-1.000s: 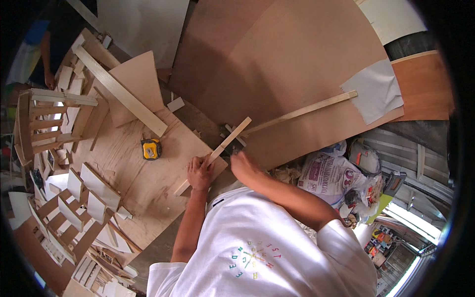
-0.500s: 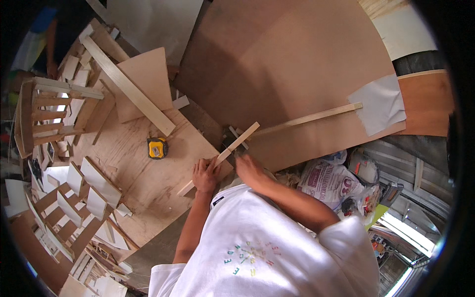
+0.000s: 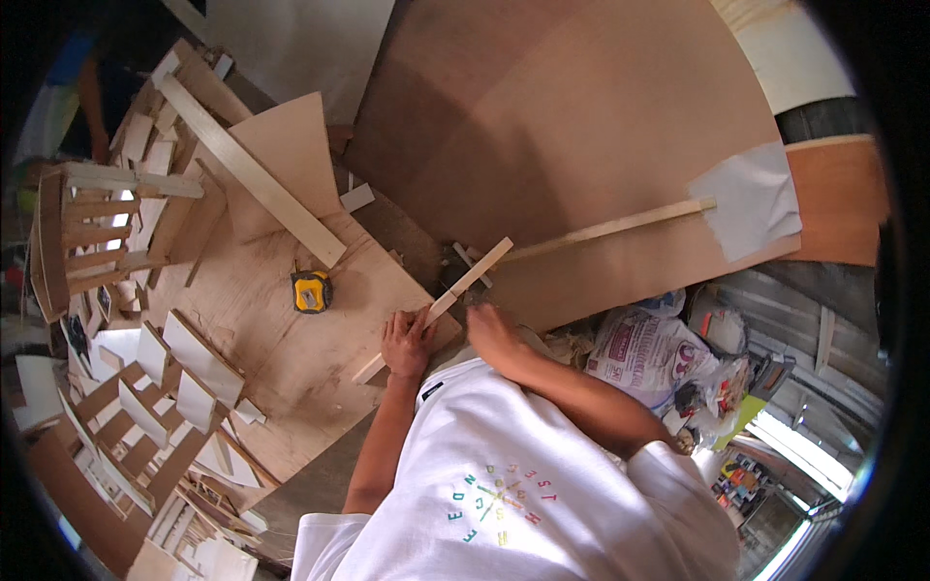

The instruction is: The person constructs a wooden stool by using a hammer to drive nails into the joints of several wooden pieces and a stool frame.

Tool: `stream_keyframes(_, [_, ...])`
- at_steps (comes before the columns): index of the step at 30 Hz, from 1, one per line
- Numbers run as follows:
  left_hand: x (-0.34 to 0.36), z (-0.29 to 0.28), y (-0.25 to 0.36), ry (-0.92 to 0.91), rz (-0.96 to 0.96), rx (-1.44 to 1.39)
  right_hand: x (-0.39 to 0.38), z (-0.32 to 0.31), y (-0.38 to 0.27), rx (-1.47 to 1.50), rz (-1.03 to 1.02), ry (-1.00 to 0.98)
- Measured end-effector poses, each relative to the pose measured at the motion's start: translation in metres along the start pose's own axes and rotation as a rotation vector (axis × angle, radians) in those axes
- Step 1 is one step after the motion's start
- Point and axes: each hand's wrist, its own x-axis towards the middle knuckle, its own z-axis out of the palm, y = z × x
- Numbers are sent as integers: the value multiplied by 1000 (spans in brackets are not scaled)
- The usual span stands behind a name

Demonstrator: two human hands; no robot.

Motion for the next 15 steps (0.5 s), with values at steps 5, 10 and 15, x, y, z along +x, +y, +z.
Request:
stream_keyframes(5, [2,1,6,-8,-7,32,-14,-8,3,15,72,17])
stream_keyframes(10, [-3,4,0,-7,-9,3,8,-4,-14,53,109,-31])
stream_keyframes(15, [-5,7,-3,-10,-8,22,-35,-19,-5,36,45,30])
